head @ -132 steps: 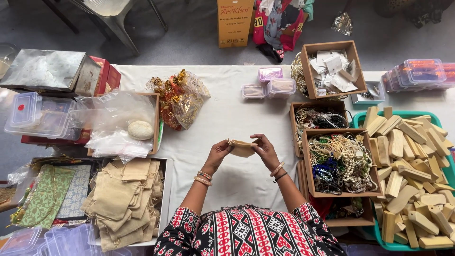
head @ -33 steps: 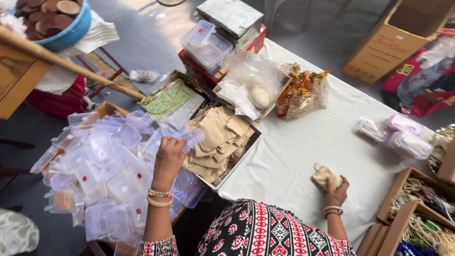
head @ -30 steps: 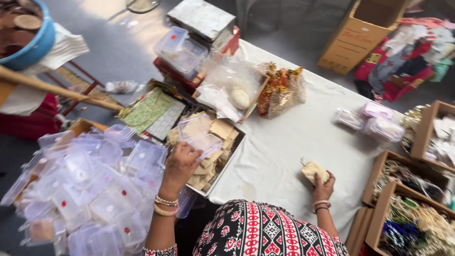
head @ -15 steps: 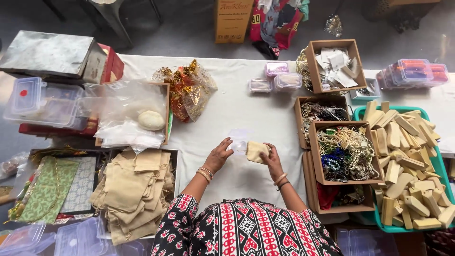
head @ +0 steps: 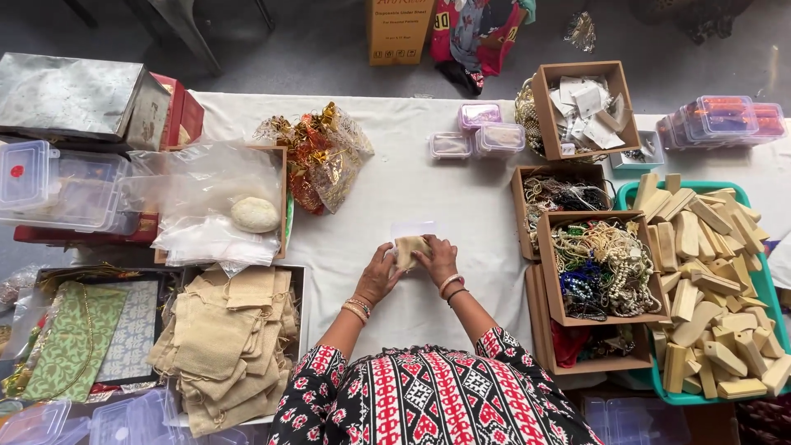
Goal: The person picks up a beaded necklace from a box, places it into a small plastic bag, and then puts the bag into a burlap pouch. They repeat this process with a second necklace, placing it into a plastic bag and then a burlap pouch. The person also handles a small plastic container and a burlap pouch separately.
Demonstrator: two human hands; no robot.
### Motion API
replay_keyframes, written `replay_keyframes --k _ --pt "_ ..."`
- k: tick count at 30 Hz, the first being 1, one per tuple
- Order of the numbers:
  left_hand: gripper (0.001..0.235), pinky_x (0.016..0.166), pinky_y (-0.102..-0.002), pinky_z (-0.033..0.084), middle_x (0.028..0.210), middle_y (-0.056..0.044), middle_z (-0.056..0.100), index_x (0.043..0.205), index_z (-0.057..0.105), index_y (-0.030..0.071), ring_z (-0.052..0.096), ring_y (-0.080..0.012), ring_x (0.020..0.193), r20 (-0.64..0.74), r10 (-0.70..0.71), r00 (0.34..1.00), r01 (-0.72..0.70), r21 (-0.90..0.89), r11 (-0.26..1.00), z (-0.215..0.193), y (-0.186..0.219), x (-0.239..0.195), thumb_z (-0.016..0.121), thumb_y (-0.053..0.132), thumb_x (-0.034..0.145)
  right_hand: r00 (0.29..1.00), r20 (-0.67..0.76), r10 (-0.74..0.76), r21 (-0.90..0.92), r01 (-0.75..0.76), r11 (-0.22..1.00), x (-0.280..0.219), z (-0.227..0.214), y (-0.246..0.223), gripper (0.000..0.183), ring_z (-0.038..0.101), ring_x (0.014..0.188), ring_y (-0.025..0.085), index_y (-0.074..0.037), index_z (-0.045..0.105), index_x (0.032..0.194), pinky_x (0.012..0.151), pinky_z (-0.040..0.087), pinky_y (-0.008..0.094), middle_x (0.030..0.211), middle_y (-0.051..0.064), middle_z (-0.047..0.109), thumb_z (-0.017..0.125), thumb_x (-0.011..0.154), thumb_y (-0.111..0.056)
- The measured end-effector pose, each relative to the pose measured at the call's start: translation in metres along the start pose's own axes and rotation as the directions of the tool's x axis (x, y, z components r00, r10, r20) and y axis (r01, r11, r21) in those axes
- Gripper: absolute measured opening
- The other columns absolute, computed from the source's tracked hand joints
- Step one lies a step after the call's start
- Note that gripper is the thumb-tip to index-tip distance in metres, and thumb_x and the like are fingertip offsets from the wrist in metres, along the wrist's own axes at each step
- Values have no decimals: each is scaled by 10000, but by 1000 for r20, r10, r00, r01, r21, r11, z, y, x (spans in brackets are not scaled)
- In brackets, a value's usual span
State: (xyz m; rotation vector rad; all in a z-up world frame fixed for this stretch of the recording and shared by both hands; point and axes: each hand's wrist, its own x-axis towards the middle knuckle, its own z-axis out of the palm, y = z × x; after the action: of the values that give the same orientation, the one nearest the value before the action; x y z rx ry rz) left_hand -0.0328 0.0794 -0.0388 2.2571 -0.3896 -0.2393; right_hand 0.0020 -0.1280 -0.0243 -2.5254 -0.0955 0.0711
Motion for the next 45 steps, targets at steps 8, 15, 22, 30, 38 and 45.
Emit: replay_keyframes --k 8,15,22,30,38,45 --pt "779 1091 -435 402 1400 -163 477 1456 425 23 441 -360 1252 -161 251 955 -190 318 929 -16 32 20 790 241 803 997 24 -71 -4 71 997 7 -14 13 388 502 1009 241 -220 723 1137 943 365 410 1062 -50 696 811 804 -399" --pt "496 1015 -401 486 1169 -125 598 1354 550 52 509 -305 1128 -55 269 962 -228 385 894 18 15 19 716 252 931 973 15 -231 -123 231 965 10 -25 4 415 480 1051 261 -238 698 1166 939 383 427 1173 16 579 822 787 -349" --pt "420 952 -425 490 1158 -130 609 1275 585 44 512 -354 1151 -134 227 965 -142 464 874 16 29 15 679 244 918 975 39 -220 -172 224 959 11 -30 7 382 547 1033 252 -211 656 1168 946 479 391 1161 -10 594 819 826 -261" --pt "414 1178 -437 382 1446 -264 495 1326 537 -51 427 -385 1411 47 393 918 -351 554 755 28 18 13 534 51 925 952 238 -194 167 157 973 9 -48 17 434 640 1027 215 -147 645 1221 890 587 336 1132 21 638 803 820 -93" --pt "421 1201 -449 332 1463 -298 448 1289 538 -20 350 -424 1452 94 377 921 -381 410 829 8 24 9 574 130 897 951 262 -167 -135 207 969 13 -51 0 459 587 1078 256 -168 621 1229 972 525 363 1172 22 653 810 812 -141" --pt "447 1210 -526 305 1459 -238 483 1342 504 -23 347 -366 1472 92 450 888 -402 628 666 17 -4 -11 538 203 958 886 289 -361 -354 450 820 -3 -51 -1 612 532 1199 241 -152 476 1490 1006 439 374 1475 25 530 639 900 -130"
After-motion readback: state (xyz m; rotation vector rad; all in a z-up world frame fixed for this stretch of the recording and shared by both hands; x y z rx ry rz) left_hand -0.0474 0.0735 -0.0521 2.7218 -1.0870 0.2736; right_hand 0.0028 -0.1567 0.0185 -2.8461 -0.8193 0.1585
